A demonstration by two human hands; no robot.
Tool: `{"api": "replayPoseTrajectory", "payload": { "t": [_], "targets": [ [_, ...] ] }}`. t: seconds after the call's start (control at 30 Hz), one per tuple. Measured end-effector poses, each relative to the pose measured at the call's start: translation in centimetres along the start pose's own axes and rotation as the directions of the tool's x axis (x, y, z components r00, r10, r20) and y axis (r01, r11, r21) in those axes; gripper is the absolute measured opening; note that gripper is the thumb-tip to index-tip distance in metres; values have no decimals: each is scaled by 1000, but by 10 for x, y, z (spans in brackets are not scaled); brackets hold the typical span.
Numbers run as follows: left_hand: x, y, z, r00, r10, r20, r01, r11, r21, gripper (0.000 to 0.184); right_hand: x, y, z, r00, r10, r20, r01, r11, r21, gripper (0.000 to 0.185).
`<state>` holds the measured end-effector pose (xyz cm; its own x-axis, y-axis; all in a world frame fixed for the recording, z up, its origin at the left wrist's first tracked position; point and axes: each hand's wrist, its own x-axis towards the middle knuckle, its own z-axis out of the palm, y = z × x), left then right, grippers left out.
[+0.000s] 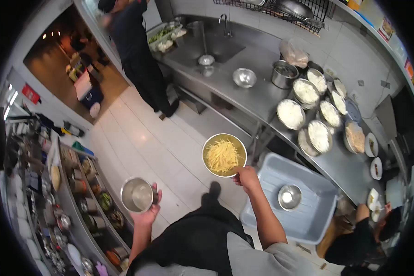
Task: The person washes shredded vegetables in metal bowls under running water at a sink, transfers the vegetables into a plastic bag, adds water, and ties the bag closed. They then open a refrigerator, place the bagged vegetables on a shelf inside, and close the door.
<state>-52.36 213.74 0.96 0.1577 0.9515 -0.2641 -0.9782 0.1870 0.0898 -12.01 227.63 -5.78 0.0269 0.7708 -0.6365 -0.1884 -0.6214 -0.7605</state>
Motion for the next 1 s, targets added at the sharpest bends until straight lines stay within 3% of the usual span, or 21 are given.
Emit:
{"api": "replayPoseTrajectory", "payload": {
  "t": [0.07,0.2,0.43,0.53,0.6,0.67,0.77,0.87,0.97,1.0],
  "targets": [
    [27,12,20,996,4,-94,-3,1000,7,77,49,-28,11,1000,-11,7,10,998,64,19],
    [76,43,37,998,-33,-49,36,997,63,78,142,-104,41,1000,-4,14,2,988,155,19],
    [204,89,58,995,-102,-20,101,994,-40,80,302,-187,60,995,95,-7,-91,971,222,14],
    [268,111,64,987,-152,-43,152,988,-14,79,351,-189,59,995,27,-94,9,931,365,9],
    [320,128,70,982,-188,-10,189,980,63,79,377,-192,60,981,35,-193,78,833,548,9],
    [366,142,73,964,-262,39,260,964,57,78,387,-196,53,977,-1,-212,109,860,499,11],
    [451,162,85,933,-350,80,345,936,72,76,394,-217,48,972,23,-236,98,866,489,32],
    [528,175,100,914,-404,29,398,908,130,69,383,-224,43,989,82,-127,-7,866,501,42],
    [615,176,121,895,-445,11,432,876,216,63,339,-235,73,986,161,-43,-139,936,324,39],
    [641,174,132,898,-436,-49,436,876,207,63,340,-215,71,993,93,66,-112,911,396,37]
  ]
}}
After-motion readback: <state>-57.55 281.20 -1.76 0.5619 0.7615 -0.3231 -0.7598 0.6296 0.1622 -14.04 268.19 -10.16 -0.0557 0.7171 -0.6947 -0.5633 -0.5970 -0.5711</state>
